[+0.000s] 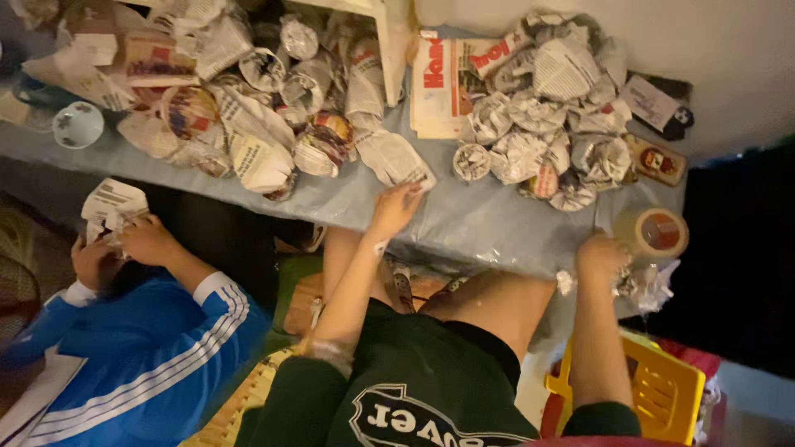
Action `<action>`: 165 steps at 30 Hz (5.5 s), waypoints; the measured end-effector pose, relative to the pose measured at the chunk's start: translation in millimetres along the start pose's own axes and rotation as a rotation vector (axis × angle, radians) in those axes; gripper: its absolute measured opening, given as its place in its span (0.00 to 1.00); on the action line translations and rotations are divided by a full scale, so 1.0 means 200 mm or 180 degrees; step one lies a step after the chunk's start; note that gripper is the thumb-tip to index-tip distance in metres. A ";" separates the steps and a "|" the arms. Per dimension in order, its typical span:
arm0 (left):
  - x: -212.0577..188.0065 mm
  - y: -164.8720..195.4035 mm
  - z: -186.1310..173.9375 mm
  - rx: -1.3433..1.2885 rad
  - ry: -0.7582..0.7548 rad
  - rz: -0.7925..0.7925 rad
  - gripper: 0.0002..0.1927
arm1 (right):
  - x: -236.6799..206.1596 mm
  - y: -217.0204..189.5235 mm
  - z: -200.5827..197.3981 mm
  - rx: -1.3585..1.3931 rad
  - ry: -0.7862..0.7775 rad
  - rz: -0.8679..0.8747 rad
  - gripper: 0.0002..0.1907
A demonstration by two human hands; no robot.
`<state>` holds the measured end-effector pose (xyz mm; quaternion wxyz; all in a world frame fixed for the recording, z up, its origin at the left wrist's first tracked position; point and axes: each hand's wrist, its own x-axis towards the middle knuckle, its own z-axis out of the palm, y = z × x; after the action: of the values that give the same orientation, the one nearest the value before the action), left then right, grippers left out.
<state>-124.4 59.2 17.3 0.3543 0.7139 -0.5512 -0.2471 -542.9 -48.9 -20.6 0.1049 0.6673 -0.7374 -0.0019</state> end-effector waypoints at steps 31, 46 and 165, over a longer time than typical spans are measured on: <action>1.01 0.18 0.13 0.0303 0.0924 -0.1157 0.32 | -0.18 -0.48 0.12 0.1842 -0.2120 0.0348 0.91; 0.94 0.18 0.09 0.0141 0.1323 -0.0522 0.14 | -0.17 -0.47 0.10 0.1818 -0.2267 0.0464 0.93; 0.59 0.10 0.31 -0.1862 0.0288 -0.1464 0.24 | -0.21 -0.22 0.18 0.1460 -0.2040 0.0465 0.81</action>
<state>-150.4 -71.1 -2.2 0.5024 0.6978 -0.2664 -0.4354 -502.1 -18.1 -68.0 -0.2823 0.5848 -0.7595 -0.0378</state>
